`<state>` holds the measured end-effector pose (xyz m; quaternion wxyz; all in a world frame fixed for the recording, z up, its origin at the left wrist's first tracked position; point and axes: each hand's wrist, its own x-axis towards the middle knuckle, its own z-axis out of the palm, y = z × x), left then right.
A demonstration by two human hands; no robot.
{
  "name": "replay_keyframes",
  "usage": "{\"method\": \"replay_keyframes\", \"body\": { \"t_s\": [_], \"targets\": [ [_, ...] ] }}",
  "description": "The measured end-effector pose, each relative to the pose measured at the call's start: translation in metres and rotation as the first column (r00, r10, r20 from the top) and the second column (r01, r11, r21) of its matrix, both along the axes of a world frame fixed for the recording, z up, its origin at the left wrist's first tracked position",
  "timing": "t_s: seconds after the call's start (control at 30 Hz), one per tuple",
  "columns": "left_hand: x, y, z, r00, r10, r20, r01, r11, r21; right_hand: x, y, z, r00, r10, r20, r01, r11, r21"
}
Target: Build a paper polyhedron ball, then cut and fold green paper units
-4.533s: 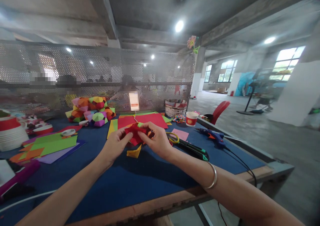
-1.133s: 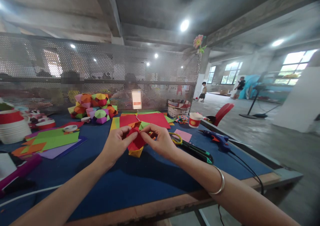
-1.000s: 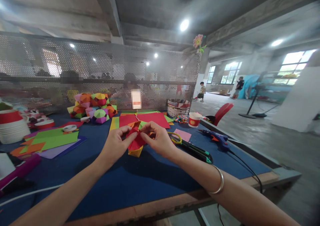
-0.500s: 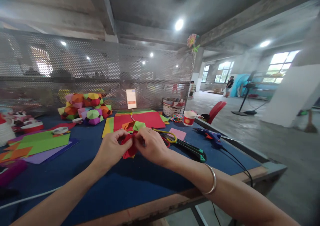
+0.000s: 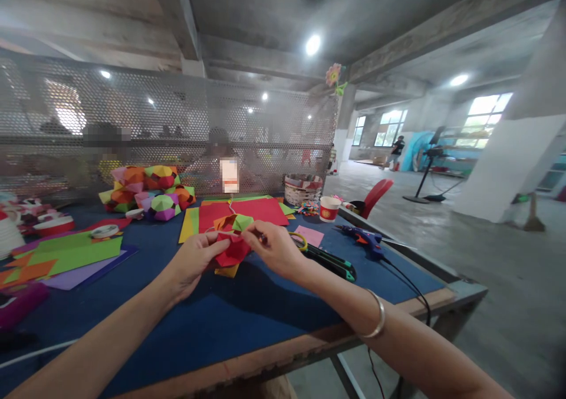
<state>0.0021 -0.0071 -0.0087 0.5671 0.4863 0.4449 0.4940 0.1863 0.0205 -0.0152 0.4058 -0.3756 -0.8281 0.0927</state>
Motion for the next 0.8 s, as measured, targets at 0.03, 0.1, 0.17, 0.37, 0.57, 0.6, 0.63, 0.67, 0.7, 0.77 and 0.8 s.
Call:
{"method": "replay_keyframes", "body": {
  "t_s": [0.03, 0.1, 0.17, 0.37, 0.57, 0.6, 0.63, 0.67, 0.7, 0.77, 0.8],
  "targets": [
    [0.000, 0.000, 0.000, 1.000, 0.017, 0.003, -0.017, 1.000, -0.002, 0.011, -0.002, 0.005, 0.998, -0.058, 0.033, 0.059, 0.998, -0.013],
    [-0.001, 0.002, -0.001, 0.998, 0.055, 0.006, -0.055, 0.998, -0.002, 0.043, -0.006, 0.014, 0.926, -0.324, 0.195, 0.337, 0.940, -0.041],
    [-0.002, 0.003, 0.000, 0.997, 0.083, 0.001, -0.083, 0.997, 0.008, 0.087, -0.008, 0.018, 0.841, -0.481, 0.248, 0.507, 0.861, -0.050],
    [-0.002, 0.004, 0.001, 0.994, 0.110, -0.012, -0.109, 0.992, 0.064, 0.208, -0.008, 0.004, 0.464, -0.754, 0.464, 0.872, 0.482, -0.089],
    [-0.002, 0.004, 0.001, 0.994, 0.112, -0.010, -0.111, 0.990, 0.081, 0.237, 0.003, -0.009, 0.474, -0.724, 0.501, 0.878, 0.429, -0.210],
    [-0.003, 0.003, 0.002, 0.993, 0.116, -0.009, -0.115, 0.990, 0.086, 0.239, 0.006, -0.009, 0.480, -0.732, 0.484, 0.877, 0.419, -0.236],
    [-0.003, 0.003, 0.002, 0.993, 0.120, -0.009, -0.119, 0.989, 0.088, 0.240, 0.008, -0.009, 0.487, -0.743, 0.460, 0.874, 0.409, -0.265],
    [-0.003, 0.002, 0.002, 0.993, 0.122, -0.009, -0.120, 0.989, 0.088, 0.242, 0.009, -0.009, 0.494, -0.756, 0.430, 0.868, 0.399, -0.296],
    [-0.003, 0.002, 0.003, 0.992, 0.122, -0.009, -0.121, 0.989, 0.087, 0.244, 0.010, -0.009, 0.502, -0.769, 0.394, 0.859, 0.392, -0.330],
    [-0.003, 0.001, 0.003, 0.992, 0.122, -0.007, -0.121, 0.989, 0.083, 0.245, 0.010, -0.010, 0.527, -0.795, 0.301, 0.824, 0.392, -0.409],
    [-0.002, 0.001, 0.003, 0.993, 0.122, -0.004, -0.121, 0.989, 0.081, 0.244, 0.009, -0.011, 0.545, -0.804, 0.238, 0.794, 0.405, -0.452]
  ]
}}
